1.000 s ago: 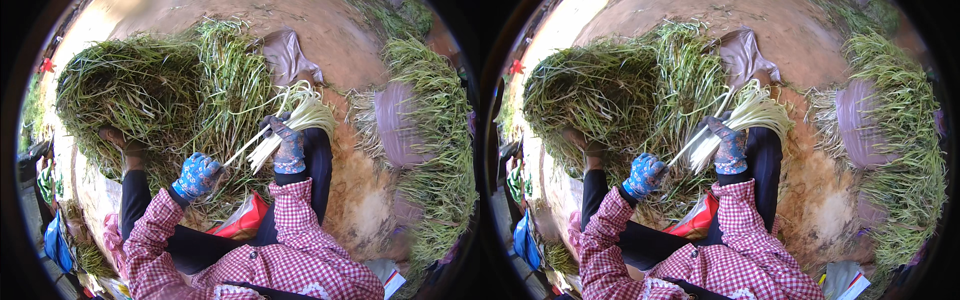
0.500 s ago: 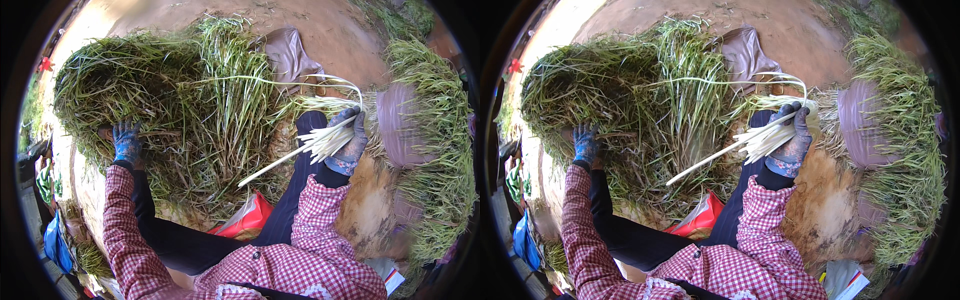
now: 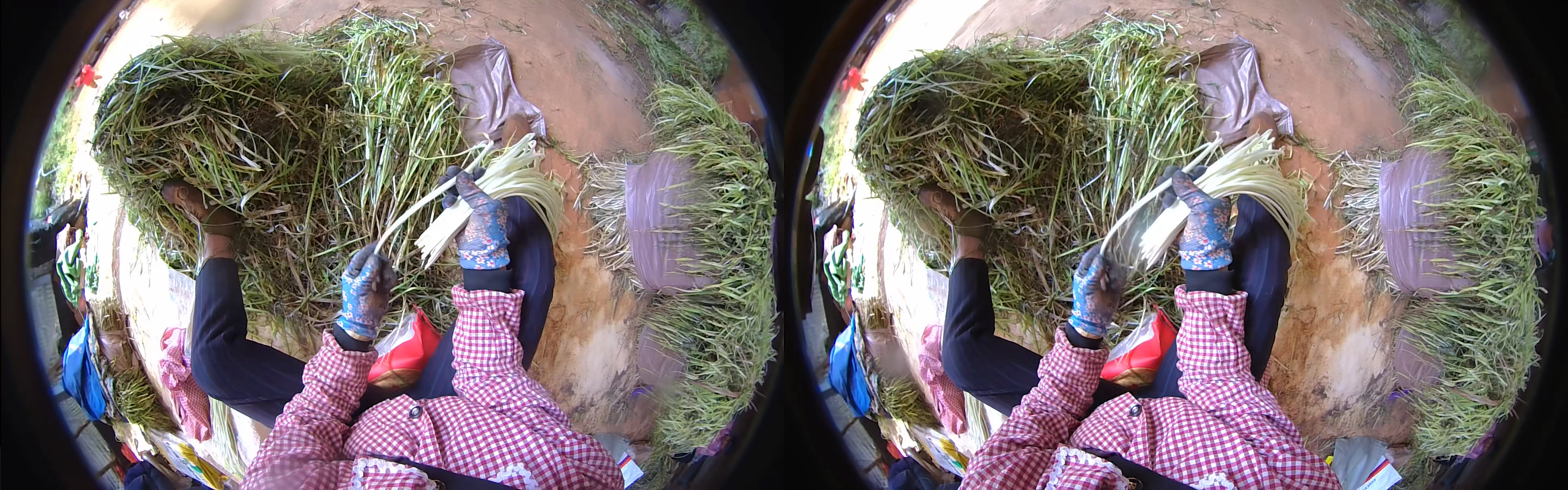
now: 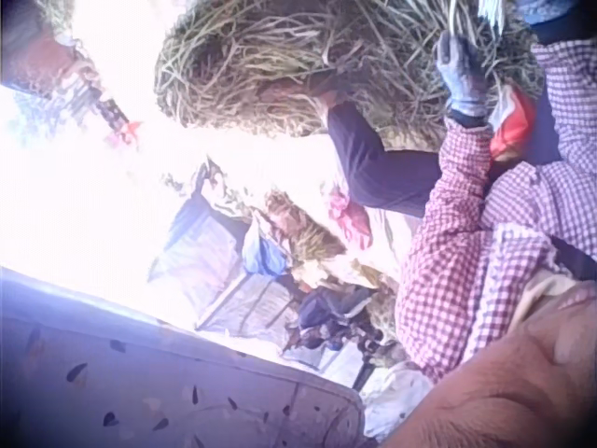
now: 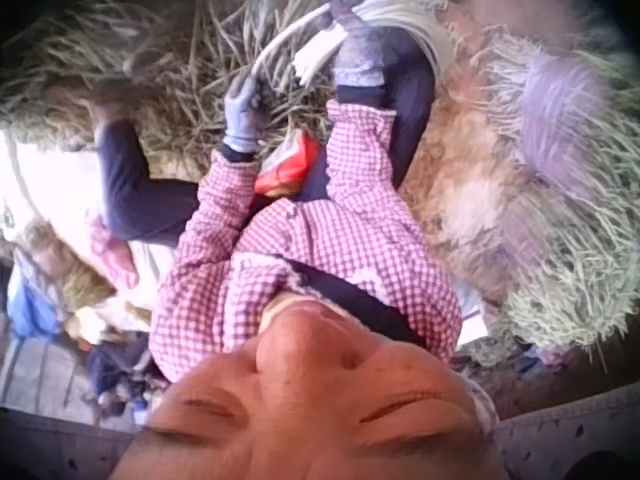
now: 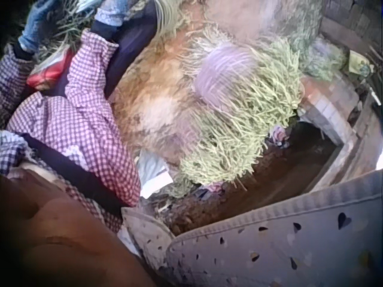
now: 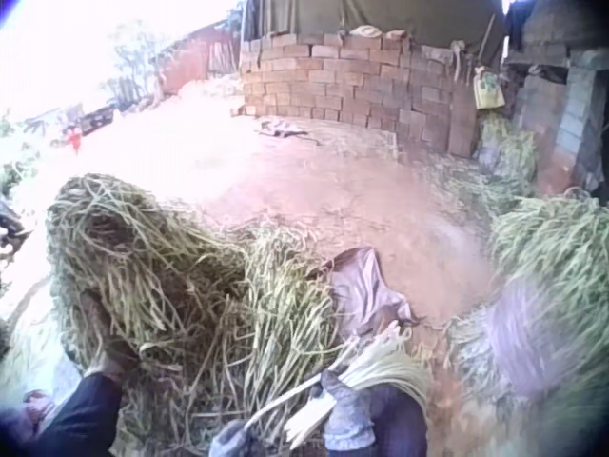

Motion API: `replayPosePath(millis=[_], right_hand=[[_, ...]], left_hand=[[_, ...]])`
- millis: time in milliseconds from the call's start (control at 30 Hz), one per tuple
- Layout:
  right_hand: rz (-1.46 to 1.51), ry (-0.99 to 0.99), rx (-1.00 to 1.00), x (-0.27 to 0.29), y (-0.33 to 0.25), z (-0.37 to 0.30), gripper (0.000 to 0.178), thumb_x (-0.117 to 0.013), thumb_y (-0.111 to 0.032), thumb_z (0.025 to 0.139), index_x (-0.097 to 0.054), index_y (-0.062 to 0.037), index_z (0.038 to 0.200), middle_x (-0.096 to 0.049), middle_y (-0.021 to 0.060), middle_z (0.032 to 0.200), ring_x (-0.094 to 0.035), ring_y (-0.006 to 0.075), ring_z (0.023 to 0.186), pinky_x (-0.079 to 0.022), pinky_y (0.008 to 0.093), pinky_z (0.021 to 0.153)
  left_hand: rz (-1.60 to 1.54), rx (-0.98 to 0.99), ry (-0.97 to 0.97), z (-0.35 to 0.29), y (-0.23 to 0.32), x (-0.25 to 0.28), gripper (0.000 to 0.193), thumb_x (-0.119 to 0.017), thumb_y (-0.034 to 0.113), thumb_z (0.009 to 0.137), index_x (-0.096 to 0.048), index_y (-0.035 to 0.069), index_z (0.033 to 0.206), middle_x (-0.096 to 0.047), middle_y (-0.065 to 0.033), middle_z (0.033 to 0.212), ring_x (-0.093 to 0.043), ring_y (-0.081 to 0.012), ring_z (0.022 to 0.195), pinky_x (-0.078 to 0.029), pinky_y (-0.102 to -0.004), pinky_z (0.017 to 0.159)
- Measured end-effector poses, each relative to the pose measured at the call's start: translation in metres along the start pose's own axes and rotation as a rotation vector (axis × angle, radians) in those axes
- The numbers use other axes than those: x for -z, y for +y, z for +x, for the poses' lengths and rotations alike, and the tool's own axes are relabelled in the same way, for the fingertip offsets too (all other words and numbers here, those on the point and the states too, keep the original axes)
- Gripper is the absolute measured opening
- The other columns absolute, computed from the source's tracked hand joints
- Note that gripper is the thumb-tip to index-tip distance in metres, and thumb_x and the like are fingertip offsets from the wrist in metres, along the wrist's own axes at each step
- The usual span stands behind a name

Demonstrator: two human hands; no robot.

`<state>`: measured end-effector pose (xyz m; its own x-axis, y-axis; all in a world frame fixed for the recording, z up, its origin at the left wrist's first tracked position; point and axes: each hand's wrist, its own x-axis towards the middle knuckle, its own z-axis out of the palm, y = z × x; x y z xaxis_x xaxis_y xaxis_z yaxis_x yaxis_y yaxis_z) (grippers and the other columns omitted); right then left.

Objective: The person sits on the ground and repeatedly gathers handfuls of long green grass, aligns them, and ties them into bundles using thin strips of grass. The person places the finished bundles to the side.

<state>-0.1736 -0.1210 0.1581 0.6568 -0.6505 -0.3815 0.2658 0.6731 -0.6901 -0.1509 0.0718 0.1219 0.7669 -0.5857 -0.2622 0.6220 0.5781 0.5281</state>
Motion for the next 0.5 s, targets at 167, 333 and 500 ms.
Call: replayPosePath(millis=[167,333,500], right_hand=[[-0.108,-0.075,-0.063,-0.005,0.039,0.001,0.034,-0.067,-0.011,0.083,-0.053,0.0011,0.112,-0.065,0.0112,0.098,-0.064,0.0213,0.084,-0.053,0.0301,0.069],[-0.073,-0.125,0.104,0.005,0.042,0.007,0.024,-0.06,-0.01,0.088,-0.052,-0.0026,0.109,-0.064,0.0154,0.098,-0.064,0.0246,0.086,-0.054,0.0337,0.075],[0.17,-0.146,-0.103,-0.002,0.044,0.002,0.024,-0.066,-0.004,0.082,-0.05,-0.0082,0.099,-0.064,0.0117,0.085,-0.065,0.0248,0.084,-0.053,0.0302,0.065]], left_hand=[[0.737,-0.402,0.13,0.04,-0.007,-0.04,0.022,-0.062,0.002,0.083,-0.064,0.002,0.105,-0.059,-0.0041,0.083,-0.056,-0.0129,0.07,-0.045,-0.025,0.061],[1.487,-0.811,-0.159,0.05,-0.013,-0.055,0.024,-0.067,0.004,0.075,-0.066,0.004,0.1,-0.06,-0.0136,0.09,-0.058,-0.0281,0.08,-0.046,-0.0341,0.071],[1.219,-0.485,-0.494,0.074,0.023,0.003,0.016,-0.063,0.004,0.082,-0.067,0.003,0.097,-0.059,-0.0102,0.09,-0.058,-0.0199,0.082,-0.047,-0.0292,0.073]])
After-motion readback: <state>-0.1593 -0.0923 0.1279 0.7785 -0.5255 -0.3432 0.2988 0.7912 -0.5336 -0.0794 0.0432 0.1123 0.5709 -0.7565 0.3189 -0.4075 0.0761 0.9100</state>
